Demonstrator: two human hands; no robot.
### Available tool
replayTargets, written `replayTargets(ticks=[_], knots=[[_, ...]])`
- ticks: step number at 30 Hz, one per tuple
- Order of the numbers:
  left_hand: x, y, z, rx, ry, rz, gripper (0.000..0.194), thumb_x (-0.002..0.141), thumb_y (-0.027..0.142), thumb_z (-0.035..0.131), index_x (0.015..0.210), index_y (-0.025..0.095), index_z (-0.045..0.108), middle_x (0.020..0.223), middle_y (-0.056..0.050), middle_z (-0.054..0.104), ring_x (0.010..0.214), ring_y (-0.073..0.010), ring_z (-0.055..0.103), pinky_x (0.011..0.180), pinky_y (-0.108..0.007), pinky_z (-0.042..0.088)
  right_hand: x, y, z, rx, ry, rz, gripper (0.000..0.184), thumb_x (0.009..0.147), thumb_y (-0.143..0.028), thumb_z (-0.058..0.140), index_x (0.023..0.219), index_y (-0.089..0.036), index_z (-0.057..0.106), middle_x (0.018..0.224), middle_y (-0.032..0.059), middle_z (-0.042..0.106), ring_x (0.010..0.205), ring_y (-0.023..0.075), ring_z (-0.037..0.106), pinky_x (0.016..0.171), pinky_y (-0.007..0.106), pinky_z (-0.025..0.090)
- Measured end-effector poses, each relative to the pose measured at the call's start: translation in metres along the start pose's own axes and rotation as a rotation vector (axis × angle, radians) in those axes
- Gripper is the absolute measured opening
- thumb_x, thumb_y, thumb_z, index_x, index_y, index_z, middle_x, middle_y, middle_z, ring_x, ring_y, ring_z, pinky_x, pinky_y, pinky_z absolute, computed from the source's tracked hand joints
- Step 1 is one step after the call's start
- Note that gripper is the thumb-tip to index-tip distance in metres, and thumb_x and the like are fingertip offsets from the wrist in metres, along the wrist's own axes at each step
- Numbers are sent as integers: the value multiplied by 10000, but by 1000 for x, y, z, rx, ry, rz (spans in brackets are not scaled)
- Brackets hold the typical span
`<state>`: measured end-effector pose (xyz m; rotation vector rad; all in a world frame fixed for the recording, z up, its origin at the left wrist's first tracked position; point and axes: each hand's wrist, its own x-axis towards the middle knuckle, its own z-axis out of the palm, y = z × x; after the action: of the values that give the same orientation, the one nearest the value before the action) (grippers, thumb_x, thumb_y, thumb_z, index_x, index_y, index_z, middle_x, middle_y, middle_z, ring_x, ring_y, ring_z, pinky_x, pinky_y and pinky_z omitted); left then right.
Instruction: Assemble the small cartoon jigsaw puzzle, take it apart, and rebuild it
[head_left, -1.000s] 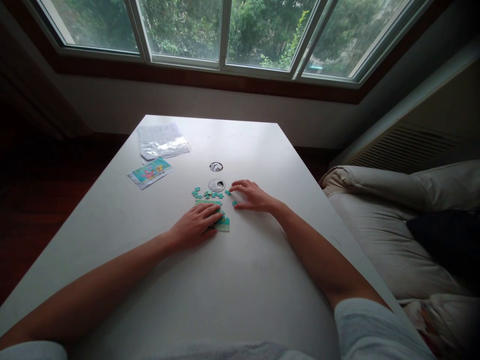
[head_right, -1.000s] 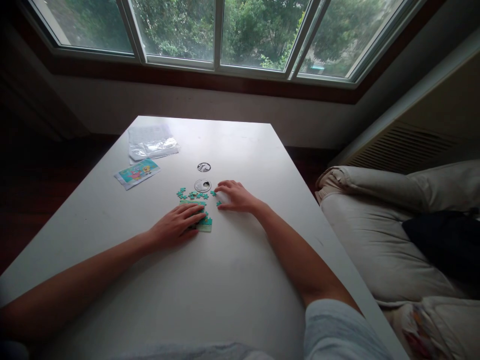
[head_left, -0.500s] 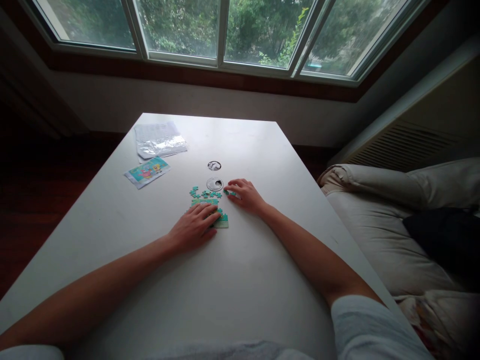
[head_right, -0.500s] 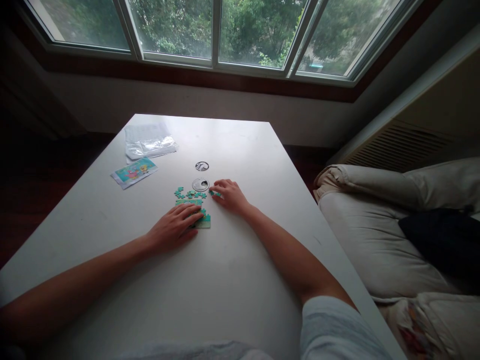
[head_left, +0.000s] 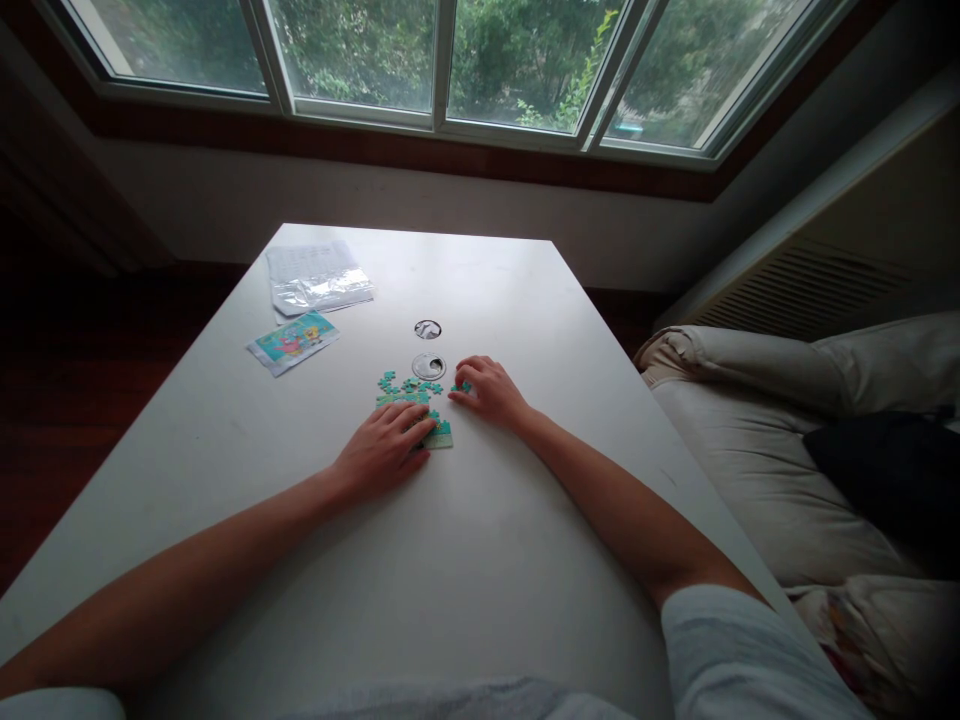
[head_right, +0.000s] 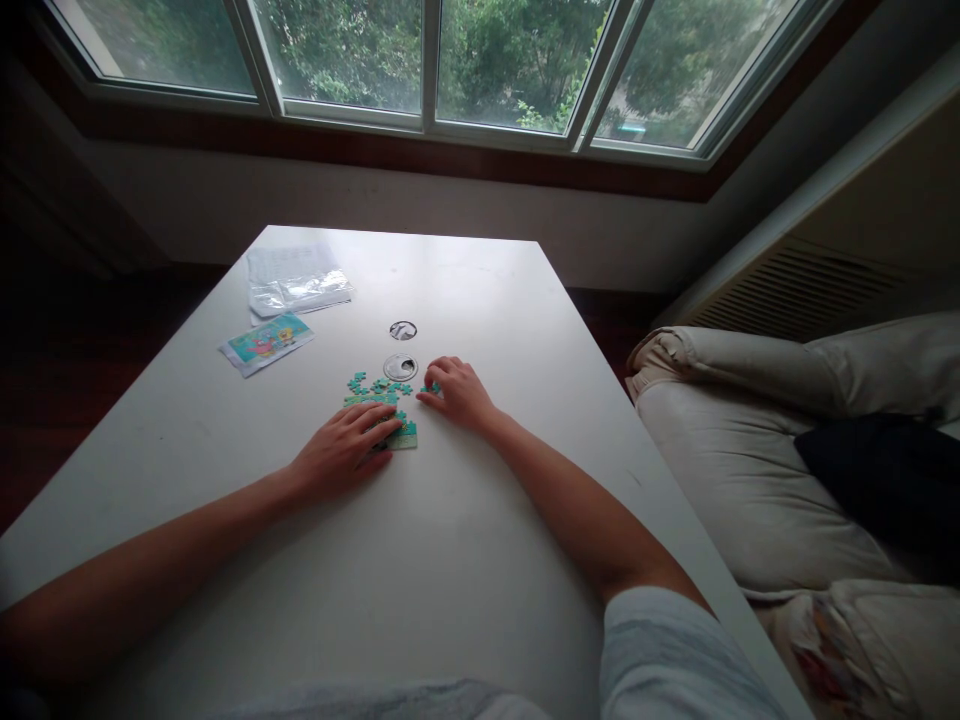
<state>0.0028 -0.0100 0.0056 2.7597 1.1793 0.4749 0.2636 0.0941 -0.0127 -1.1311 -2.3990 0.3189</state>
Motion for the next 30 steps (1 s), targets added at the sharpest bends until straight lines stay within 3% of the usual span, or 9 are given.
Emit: replayTargets(ticks=[5, 13, 24, 30], knots=[[0, -2, 0, -36, 0, 8, 406, 975, 338, 526, 1366, 249, 588, 1443, -110, 556, 1346, -305, 481, 1137, -523, 406, 2, 12, -6, 88, -30, -45, 177, 982, -263, 509, 1033, -242, 677, 1116, 82, 672, 1045, 233, 583, 962, 398, 456], [-2, -5, -2, -15, -20, 25, 394, 986, 335, 509, 1362, 233, 572, 1453, -111, 547, 1358, -294, 471, 1147, -507, 400, 1, 25, -28, 75, -111, -78, 241, 868, -301, 691, 1104, -256, 703, 1155, 87, 636, 1073, 255, 563, 986, 429, 461], [-2, -2, -2, -44, 21, -18, 362, 951, 299, 547, 1304, 236, 593, 1418, -109, 572, 1322, -291, 503, 1121, -507, 419, 2, 18, -25, 66, -141, -68, 123, 885, -236, 675, 999, -233, 721, 1100, 102, 620, 1024, 256, 561, 944, 419, 472], [0, -3, 0, -18, 12, -19, 362, 952, 292, 545, 1307, 235, 583, 1414, -107, 572, 1315, -286, 509, 1109, -490, 428, 2, 17, -22, 45, -207, -36, 129, 884, -204, 646, 1011, -195, 671, 1046, 90, 596, 954, 218, 564, 889, 359, 461]])
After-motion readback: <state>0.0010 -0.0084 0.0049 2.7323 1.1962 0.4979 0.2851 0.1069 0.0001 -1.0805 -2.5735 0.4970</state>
